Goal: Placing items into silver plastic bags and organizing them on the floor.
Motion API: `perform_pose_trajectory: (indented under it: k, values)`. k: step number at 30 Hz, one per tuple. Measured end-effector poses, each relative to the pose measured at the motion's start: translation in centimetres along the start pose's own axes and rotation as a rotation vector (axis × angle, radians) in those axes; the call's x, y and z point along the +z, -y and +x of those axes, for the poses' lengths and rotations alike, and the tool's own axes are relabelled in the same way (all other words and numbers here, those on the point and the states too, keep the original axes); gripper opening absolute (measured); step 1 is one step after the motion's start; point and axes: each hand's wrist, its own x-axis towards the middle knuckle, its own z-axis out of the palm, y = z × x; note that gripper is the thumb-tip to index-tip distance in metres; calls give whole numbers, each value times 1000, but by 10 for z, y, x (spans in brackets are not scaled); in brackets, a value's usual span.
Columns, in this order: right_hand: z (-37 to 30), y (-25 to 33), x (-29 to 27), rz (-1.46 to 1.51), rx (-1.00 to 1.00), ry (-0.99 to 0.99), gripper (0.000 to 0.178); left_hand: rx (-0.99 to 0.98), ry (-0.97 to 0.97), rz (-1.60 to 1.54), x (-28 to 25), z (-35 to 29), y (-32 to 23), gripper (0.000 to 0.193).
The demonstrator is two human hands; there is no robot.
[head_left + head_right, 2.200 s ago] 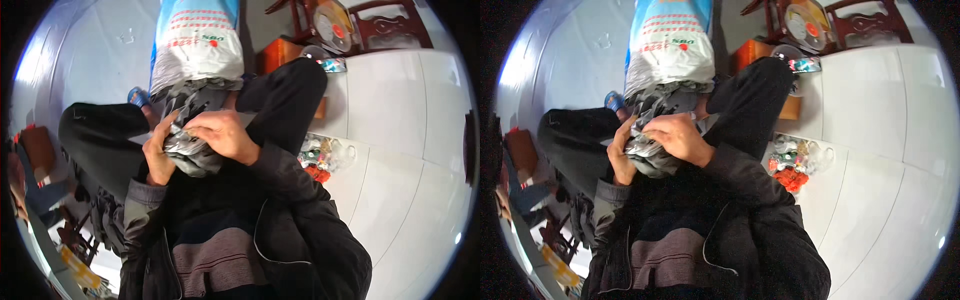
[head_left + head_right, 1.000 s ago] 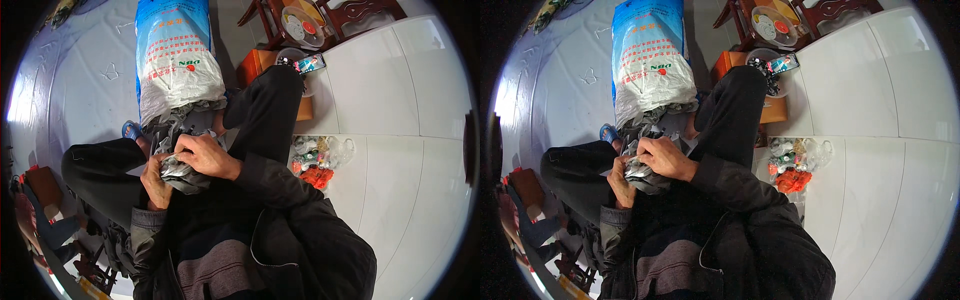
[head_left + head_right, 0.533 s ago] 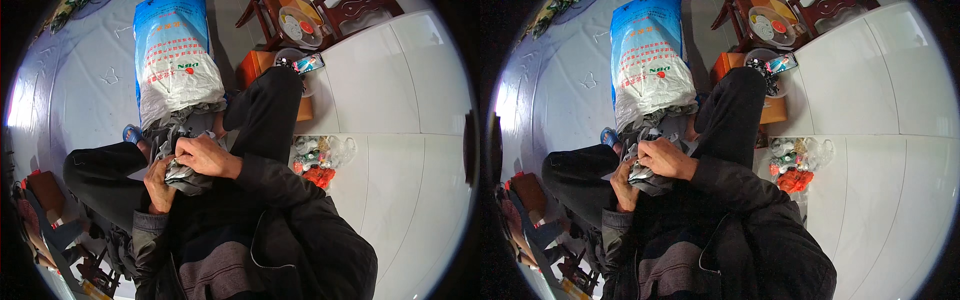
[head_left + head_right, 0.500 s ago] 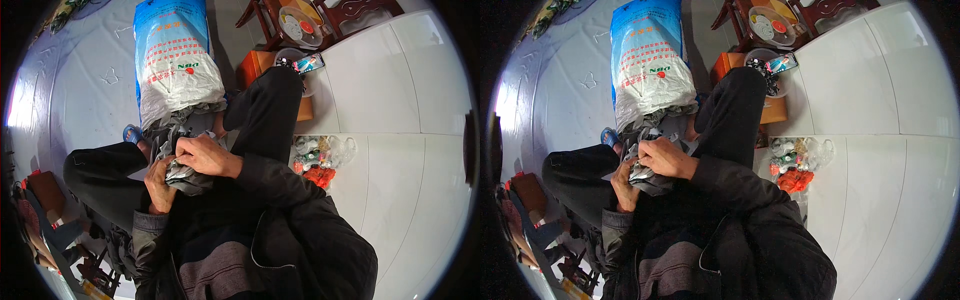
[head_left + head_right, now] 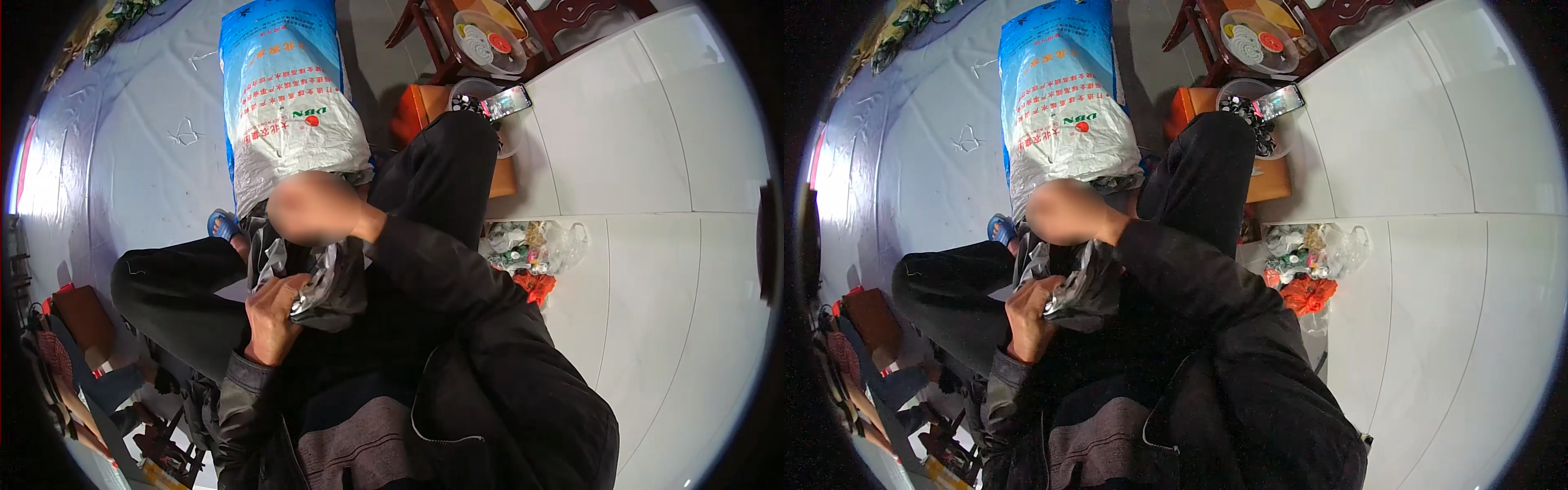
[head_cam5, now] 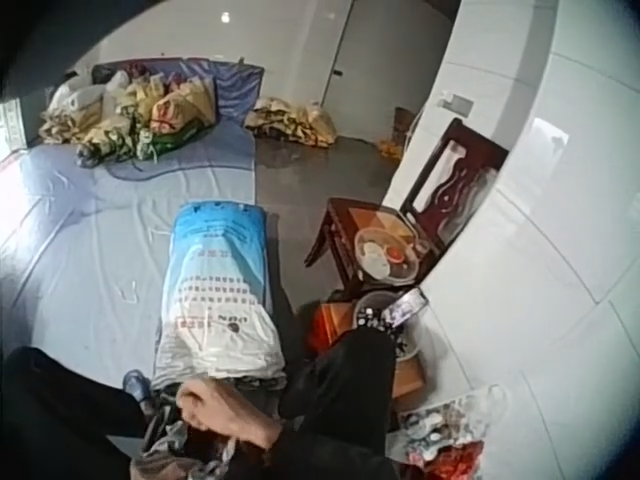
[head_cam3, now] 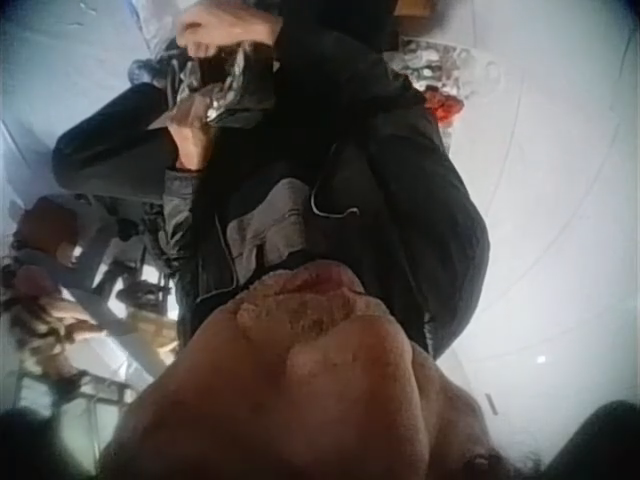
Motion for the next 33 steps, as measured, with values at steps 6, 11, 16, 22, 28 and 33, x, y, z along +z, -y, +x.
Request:
perform_pose_trajectory:
  k: [6,11,16,22,28,33]
  values:
    - [66,-96,-8,-482,-23,-250,28,210,9,92,-23,12,-35,49]
    - [72,-155,26,-657,-59,-414,28,234,-74,148,-46,-3,-46,45]
    - [80,-215,0,-664,16,-217,26,394,-79,95,-41,13,-69,41]
    - [73,-162,32,-96,300,-253,36,372,-113,131,-46,1,-64,40]
    - [61,-152,27,-83,291,-205,41,385,-109,114,-45,3,-70,39]
    - [64,-145,54,-153,169,-446,43,411,-87,105,-41,4,-72,38]
